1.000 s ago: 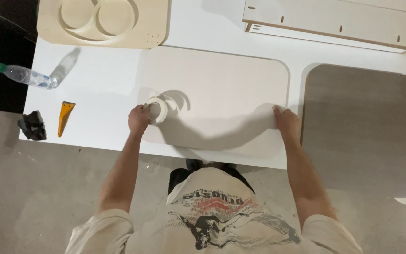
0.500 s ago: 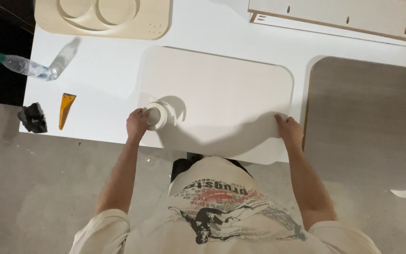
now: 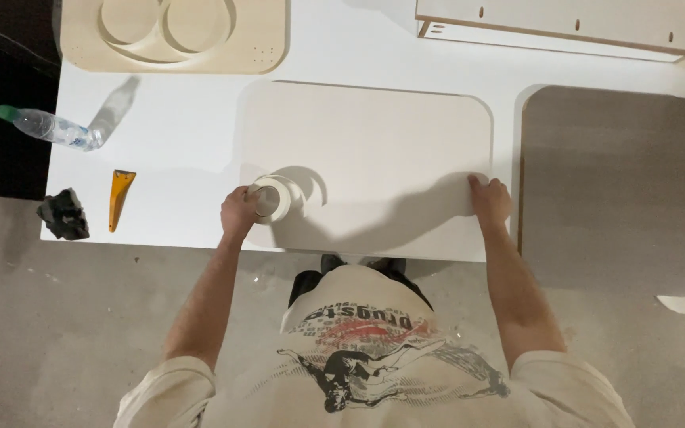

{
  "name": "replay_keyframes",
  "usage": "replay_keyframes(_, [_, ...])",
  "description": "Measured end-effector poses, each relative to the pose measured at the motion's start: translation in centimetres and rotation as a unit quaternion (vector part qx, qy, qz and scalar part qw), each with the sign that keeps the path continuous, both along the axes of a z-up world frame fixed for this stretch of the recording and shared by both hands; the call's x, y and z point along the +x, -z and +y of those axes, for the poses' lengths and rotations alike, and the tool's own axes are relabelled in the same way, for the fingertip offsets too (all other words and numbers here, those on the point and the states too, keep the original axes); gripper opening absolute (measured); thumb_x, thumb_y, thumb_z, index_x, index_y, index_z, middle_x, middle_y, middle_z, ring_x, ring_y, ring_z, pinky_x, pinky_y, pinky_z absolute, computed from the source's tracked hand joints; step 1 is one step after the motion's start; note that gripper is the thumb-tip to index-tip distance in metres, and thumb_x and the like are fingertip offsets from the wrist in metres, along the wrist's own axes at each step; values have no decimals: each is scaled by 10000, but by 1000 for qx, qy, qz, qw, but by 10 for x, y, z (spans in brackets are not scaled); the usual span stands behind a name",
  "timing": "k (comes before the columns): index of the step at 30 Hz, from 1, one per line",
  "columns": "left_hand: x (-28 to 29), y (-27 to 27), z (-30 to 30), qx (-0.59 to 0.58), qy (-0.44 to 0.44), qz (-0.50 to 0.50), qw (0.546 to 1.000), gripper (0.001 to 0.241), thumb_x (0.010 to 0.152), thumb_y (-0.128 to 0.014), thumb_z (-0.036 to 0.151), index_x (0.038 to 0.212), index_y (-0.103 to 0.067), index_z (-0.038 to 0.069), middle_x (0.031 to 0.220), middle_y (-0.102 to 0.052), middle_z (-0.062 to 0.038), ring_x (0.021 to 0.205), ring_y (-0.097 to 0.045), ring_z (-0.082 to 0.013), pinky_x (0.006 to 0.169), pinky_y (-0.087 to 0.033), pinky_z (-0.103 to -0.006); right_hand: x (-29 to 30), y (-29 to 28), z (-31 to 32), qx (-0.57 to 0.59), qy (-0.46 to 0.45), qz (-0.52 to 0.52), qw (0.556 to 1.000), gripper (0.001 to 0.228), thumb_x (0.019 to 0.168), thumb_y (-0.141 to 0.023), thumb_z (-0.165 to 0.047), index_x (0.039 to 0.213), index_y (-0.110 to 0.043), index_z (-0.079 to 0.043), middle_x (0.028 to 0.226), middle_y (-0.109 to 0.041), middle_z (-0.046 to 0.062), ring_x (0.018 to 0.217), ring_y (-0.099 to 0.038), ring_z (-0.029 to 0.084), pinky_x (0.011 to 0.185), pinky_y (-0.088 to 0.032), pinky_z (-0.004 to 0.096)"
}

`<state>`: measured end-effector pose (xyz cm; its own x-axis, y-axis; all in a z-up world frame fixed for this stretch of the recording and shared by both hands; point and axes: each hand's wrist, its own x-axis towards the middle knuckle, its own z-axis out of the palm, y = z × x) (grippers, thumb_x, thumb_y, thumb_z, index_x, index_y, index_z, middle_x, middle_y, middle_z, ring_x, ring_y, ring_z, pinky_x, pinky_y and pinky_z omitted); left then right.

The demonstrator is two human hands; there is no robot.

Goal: Applying adhesive edge tape to the perimeter of wooden boards and trimming the excess.

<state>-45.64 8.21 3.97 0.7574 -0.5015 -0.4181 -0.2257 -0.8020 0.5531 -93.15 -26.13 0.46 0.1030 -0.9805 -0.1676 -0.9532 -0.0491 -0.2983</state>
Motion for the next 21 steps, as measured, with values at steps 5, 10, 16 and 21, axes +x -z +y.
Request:
replay_keyframes(5, [-15,-22,-10,-66,26,12,997,503,1028,-546,362,1392,-609,21,1383,-582,-265,1254,-592,-475,1055,-500,-555,36,31,13,-196,-37,-93,976,556,889,-814,-482,1068,-628,10,971,-559,168,914,-642,379,781,-541,434])
replay_keyframes(10, [-47,-75,-55,-115,75,41,990,422,1075,-562,302,1422,-563,61,1291,-674,-244,1186,-658,-426,1017,-545,-519,163,-37,108,59,-127,-361,922,189,919,-804,-204,1084,-749,-132,1024,-716,131,997,-711,305,892,-577,366])
replay_keyframes(16, [-41,-63,-97,-161,81,69,981,369,1074,-588,265,1393,-564,81,1030,-740,-159,929,-734,-275,814,-613,-425,215,-78,131,316,-112,-503,797,605,896,-779,-35,1409,-462,-82,1168,-694,197,957,-713,237,791,-630,294])
replay_keyframes(21, [-26,-47,-122,-168,83,75,979,294,1080,-579,264,1320,-567,95,938,-706,-125,855,-715,-244,767,-612,-396,226,-61,102,324,-134,-485,801,682,845,-893,-137,1381,-475,-94,1252,-625,161,1097,-661,240,933,-574,358])
